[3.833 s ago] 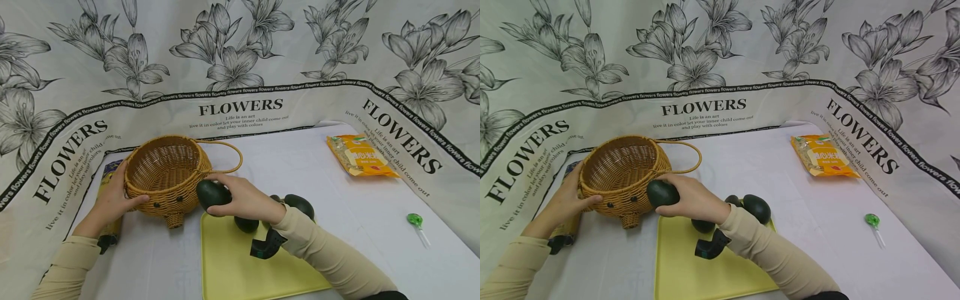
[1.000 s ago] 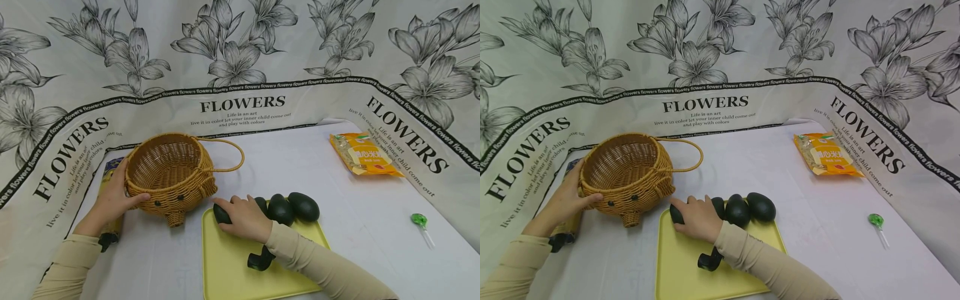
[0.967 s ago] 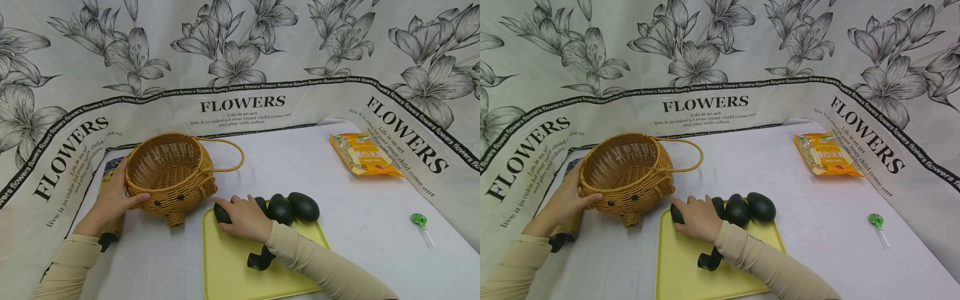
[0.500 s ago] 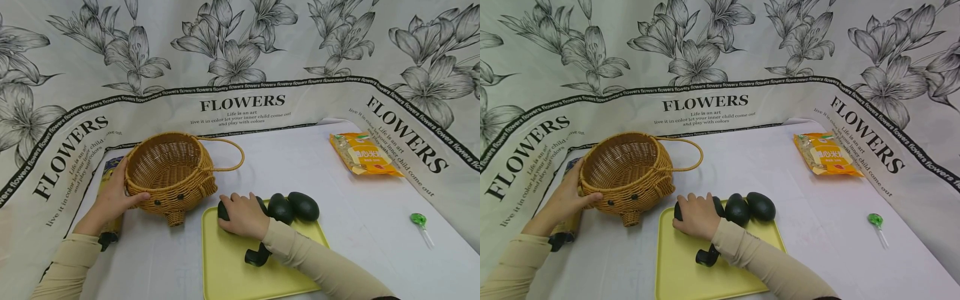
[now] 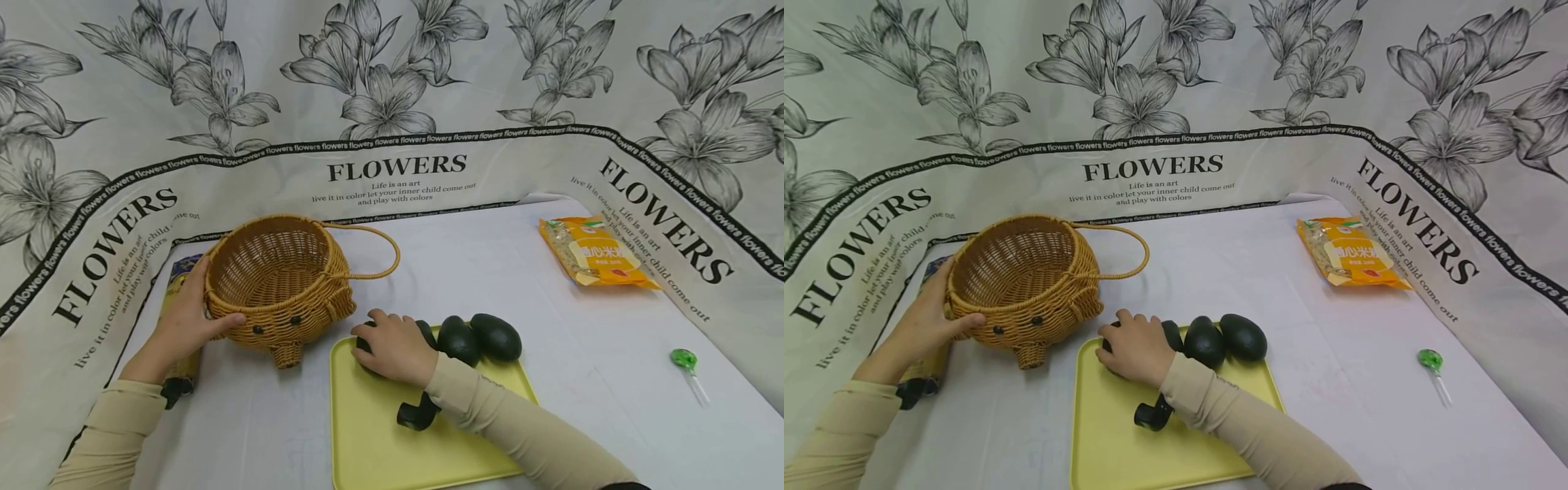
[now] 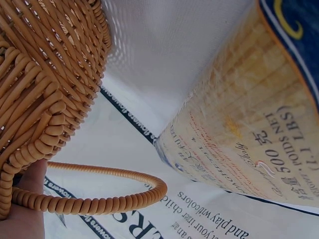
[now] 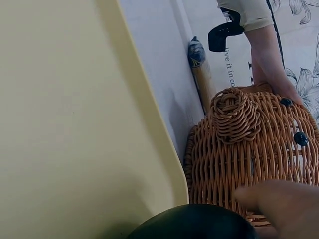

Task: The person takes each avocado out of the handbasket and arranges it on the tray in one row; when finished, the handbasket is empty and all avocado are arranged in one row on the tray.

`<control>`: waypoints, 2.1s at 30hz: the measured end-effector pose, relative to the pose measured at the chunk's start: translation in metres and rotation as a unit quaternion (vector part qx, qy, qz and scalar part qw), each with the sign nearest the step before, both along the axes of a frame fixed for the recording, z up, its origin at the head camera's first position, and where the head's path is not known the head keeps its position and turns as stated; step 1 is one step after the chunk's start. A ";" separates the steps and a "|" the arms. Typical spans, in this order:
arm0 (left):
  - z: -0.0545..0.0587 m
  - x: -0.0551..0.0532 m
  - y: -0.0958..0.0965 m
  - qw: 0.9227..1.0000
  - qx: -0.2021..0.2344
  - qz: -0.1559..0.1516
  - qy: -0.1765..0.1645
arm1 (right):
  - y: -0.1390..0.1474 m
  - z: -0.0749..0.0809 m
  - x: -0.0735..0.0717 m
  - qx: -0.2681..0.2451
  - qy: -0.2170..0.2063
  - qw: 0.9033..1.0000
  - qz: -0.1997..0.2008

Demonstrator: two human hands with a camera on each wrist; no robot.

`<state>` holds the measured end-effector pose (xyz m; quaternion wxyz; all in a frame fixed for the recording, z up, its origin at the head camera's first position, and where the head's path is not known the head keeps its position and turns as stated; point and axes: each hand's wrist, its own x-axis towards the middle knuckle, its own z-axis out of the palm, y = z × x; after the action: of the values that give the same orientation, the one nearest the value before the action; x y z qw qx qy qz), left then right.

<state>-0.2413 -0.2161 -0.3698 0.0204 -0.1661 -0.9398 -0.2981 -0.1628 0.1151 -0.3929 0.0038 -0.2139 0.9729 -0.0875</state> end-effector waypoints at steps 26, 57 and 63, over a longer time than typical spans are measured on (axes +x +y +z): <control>0.002 0.001 0.001 1.000 0.000 0.003 -0.008 | 0.010 0.013 -0.001 -0.011 0.023 1.000 0.001; 0.004 0.004 0.002 1.000 -0.004 0.000 -0.006 | 0.034 0.093 -0.023 -0.072 0.044 0.995 -0.060; 0.004 0.004 0.001 1.000 -0.006 0.001 -0.009 | 0.025 0.107 -0.030 -0.075 0.054 0.994 -0.050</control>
<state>-0.2373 -0.2146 -0.3661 0.0113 -0.1625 -0.9418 -0.2940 -0.1928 0.1396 -0.2861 -0.0692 -0.1690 0.9719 -0.1483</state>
